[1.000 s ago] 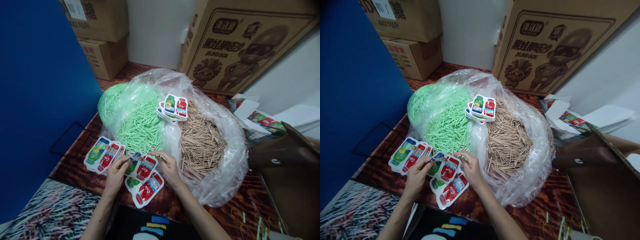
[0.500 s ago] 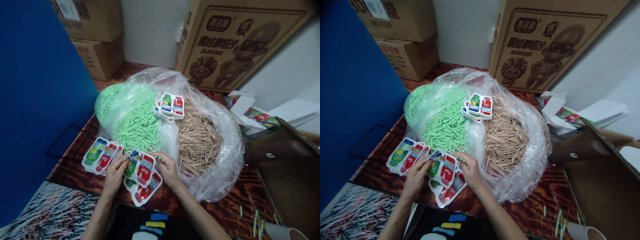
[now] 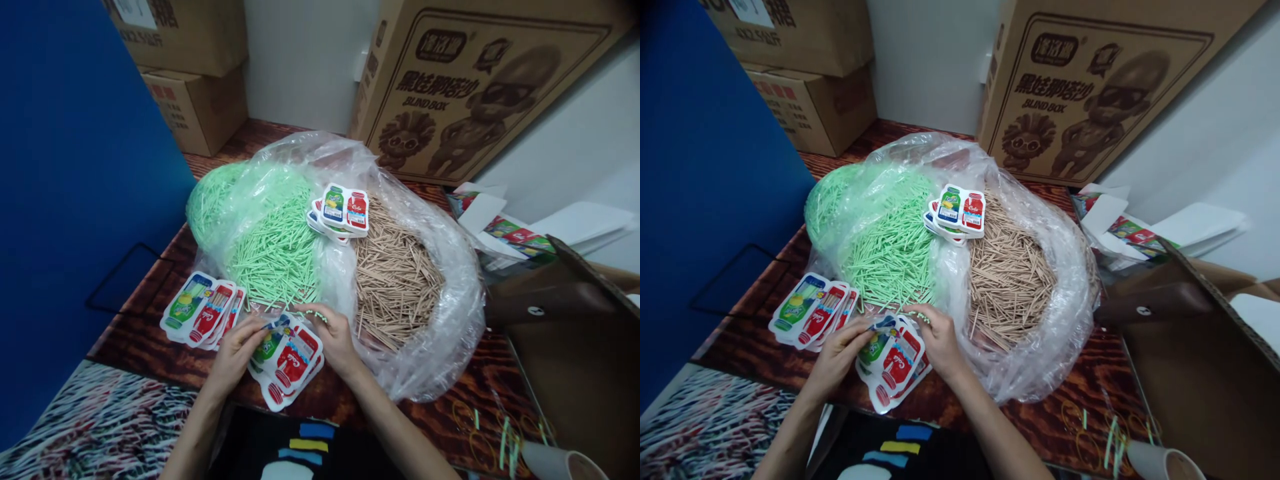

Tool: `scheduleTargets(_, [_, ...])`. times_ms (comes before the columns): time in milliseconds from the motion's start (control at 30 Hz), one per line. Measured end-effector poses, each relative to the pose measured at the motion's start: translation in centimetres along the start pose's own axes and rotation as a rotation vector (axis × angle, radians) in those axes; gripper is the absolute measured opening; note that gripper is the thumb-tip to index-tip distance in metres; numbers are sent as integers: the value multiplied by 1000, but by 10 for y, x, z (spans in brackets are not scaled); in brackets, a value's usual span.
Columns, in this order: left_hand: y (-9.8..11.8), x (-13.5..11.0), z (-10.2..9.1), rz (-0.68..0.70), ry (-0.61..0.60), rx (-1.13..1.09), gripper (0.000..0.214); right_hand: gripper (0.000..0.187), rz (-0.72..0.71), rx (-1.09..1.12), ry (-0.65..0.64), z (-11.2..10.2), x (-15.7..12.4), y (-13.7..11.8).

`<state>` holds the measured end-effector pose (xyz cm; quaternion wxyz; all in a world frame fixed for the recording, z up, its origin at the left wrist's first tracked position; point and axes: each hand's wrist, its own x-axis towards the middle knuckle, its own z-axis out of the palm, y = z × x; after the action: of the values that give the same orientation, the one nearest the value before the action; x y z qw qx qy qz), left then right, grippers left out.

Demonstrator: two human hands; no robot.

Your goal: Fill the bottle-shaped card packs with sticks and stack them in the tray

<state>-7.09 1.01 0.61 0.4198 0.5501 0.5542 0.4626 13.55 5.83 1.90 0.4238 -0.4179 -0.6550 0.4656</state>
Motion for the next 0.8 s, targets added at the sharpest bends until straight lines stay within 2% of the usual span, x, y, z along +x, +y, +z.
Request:
scheduleTargets(233, [4,4,9,21,-98,-32,15,24,9,-19,-7,-1,1,-2])
scheduleTargets(400, [6,6,22,5,-159,-59,16,19,51,27,21,-8,10,-13])
scheduleTargets(467, [5,6,26,4,-150,-76,17,17,119,175,45,-12,17,-18])
scheduleTargets(600, [-1,6,34,-33,-145,-136,19,20,304,630,31,-20,35,-19])
scheduleTargets(800, [-9,4,43,-160,-153,-262,21,14,439,850,-102,-22,49,-25])
